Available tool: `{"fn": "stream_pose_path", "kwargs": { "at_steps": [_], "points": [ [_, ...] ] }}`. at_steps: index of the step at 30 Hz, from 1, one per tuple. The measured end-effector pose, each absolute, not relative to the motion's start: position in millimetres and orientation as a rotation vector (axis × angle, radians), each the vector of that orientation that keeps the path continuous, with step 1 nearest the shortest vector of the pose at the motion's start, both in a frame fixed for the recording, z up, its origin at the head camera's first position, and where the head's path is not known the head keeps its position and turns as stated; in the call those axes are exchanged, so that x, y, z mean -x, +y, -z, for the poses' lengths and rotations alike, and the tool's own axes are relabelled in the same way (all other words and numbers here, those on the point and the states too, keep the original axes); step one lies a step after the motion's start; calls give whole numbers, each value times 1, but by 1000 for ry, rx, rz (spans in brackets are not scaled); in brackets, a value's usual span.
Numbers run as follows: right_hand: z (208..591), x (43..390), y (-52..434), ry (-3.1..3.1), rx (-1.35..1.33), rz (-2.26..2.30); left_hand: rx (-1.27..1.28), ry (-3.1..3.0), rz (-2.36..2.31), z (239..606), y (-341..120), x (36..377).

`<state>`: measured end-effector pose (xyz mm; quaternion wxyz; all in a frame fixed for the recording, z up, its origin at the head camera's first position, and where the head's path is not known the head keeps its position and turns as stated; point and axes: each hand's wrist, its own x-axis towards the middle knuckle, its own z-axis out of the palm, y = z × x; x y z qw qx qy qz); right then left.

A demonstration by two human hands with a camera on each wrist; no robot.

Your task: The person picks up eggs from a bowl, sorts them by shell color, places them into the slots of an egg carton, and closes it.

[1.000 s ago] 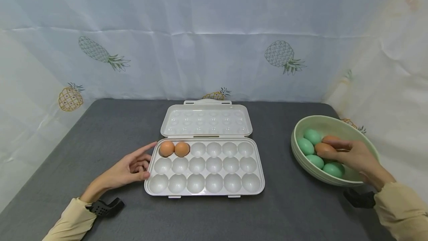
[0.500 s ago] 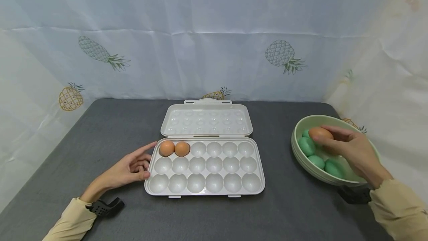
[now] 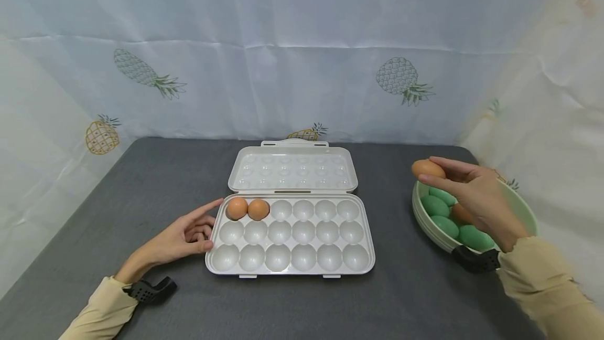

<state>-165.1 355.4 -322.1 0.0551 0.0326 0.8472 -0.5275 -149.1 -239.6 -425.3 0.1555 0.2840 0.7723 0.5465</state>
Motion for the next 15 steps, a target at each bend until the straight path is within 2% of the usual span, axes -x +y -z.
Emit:
{"fn": "stream_pose_path", "kwargs": {
  "at_steps": [7,15],
  "points": [
    [316,175,327,2570,1,1643,-815,2221,-1563,424,-238,149],
    [317,185,298,2386,85,1930,-793,2221,-1565,425,-239,149]
  ]
}}
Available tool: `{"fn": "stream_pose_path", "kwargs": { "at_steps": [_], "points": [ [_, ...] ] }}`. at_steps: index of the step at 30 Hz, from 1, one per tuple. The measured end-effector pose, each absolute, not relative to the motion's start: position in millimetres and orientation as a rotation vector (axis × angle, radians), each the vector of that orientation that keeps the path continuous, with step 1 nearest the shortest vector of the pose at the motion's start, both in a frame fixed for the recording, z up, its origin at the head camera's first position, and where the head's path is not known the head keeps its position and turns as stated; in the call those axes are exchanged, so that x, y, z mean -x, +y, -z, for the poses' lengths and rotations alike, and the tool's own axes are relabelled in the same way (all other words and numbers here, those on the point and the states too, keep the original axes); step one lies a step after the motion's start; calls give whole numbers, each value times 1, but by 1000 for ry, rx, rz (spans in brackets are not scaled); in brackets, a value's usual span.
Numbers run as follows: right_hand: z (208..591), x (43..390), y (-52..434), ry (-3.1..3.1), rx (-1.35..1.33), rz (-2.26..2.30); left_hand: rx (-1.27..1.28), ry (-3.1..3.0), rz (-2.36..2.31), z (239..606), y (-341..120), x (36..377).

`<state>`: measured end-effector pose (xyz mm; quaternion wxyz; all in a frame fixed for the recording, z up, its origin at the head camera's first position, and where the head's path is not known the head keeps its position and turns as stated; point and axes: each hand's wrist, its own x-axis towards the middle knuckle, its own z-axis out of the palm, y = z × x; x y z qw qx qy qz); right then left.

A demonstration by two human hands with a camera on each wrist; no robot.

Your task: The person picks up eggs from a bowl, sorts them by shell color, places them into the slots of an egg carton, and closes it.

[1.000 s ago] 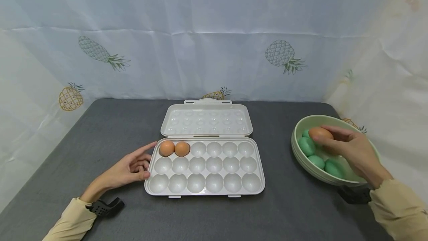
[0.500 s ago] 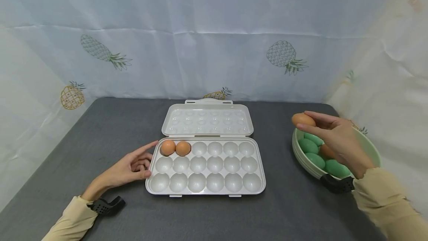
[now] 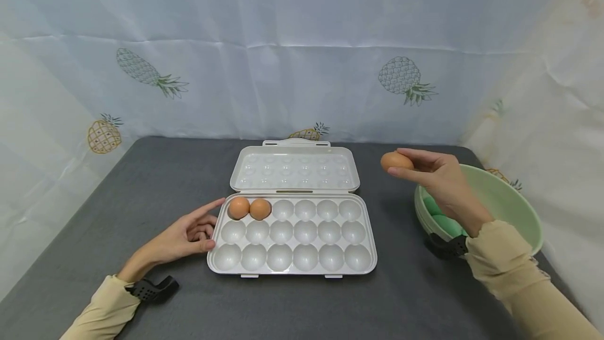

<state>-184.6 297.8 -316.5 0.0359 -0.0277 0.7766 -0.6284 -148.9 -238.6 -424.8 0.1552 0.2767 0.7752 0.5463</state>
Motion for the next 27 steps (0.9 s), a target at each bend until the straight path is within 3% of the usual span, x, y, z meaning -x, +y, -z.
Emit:
{"fn": "stream_pose_path", "kwargs": {
  "at_steps": [14,27],
  "points": [
    [327,200,244,2388,350,1901,-816,2230,-1563,427,-239,148],
    [334,208,202,2392,389,1794,-810,2235,-1554,426,-238,150]
  ]
}}
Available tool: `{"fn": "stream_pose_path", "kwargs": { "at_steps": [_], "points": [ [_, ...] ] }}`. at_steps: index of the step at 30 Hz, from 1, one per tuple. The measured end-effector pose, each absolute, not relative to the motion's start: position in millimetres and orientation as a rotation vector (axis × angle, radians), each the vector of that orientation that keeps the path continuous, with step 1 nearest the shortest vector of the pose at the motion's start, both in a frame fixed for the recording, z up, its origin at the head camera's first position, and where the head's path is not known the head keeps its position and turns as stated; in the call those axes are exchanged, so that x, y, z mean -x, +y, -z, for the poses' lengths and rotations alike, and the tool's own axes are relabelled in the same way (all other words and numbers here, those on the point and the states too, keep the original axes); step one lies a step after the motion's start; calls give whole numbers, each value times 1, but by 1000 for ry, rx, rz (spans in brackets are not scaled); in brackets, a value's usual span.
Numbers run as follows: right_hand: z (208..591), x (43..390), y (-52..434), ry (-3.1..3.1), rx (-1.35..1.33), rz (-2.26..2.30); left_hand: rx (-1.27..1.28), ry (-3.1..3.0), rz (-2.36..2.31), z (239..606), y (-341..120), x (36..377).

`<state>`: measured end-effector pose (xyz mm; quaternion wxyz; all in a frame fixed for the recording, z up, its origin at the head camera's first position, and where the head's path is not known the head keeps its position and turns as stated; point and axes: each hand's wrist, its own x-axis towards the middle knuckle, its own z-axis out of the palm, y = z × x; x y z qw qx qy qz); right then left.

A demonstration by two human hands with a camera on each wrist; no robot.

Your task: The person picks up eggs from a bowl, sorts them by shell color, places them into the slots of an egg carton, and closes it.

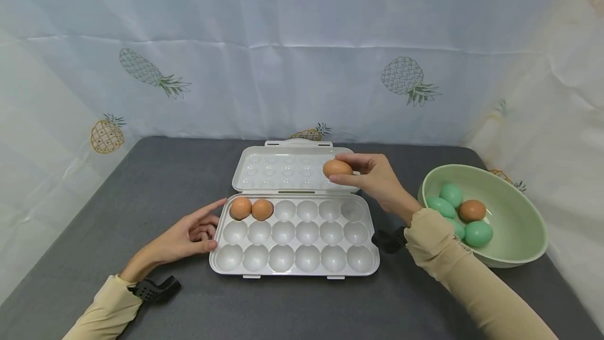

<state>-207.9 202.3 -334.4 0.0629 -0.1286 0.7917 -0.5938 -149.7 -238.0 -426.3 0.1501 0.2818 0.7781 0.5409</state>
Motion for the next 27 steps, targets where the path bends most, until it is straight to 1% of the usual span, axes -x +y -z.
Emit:
{"fn": "stream_pose_path", "kwargs": {
  "at_steps": [6,20,27],
  "points": [
    [341,211,186,2354,461,1772,-805,2232,-1551,426,-237,149],
    [348,214,153,2302,520,1724,-794,2234,-1553,425,-237,149],
    [352,212,146,2278,495,1744,-797,2224,-1561,425,-237,149]
  ]
}}
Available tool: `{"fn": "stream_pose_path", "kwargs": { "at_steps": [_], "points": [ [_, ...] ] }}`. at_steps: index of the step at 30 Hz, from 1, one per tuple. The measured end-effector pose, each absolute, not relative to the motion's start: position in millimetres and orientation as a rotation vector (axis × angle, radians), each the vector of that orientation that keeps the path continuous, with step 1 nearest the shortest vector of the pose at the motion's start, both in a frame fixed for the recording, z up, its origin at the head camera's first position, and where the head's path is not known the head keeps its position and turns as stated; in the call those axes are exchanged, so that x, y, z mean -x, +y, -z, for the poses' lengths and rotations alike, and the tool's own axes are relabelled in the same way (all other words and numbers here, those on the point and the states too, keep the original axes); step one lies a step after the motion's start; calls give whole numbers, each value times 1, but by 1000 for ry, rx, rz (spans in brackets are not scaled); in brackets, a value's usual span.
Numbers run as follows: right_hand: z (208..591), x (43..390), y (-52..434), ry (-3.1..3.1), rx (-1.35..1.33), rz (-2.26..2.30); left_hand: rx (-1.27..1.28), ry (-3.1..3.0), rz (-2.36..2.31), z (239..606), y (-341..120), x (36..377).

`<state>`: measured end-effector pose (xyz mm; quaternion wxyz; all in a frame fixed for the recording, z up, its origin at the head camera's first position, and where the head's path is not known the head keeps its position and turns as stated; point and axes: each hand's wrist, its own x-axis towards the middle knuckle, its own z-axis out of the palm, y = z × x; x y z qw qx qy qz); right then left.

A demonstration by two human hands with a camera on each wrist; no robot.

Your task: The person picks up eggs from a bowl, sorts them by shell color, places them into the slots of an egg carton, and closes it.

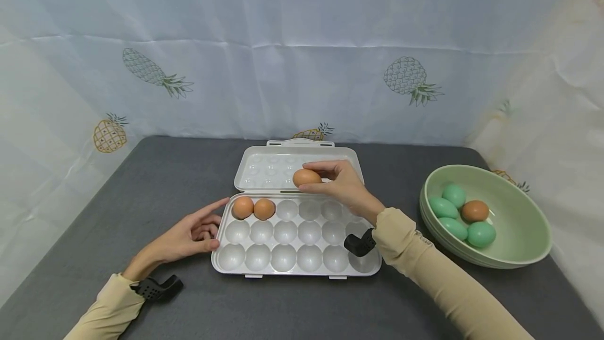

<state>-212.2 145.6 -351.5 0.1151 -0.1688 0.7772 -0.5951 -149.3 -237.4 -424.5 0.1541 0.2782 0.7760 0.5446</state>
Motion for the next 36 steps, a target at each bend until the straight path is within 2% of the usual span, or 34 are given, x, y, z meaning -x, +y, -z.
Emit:
{"fn": "stream_pose_path", "kwargs": {
  "at_steps": [25,36],
  "points": [
    [369,207,106,2277,597,1736,-798,2235,-1551,425,-237,149],
    [378,204,105,2272,541,1752,-807,2229,-1555,425,-238,149]
  ]
}}
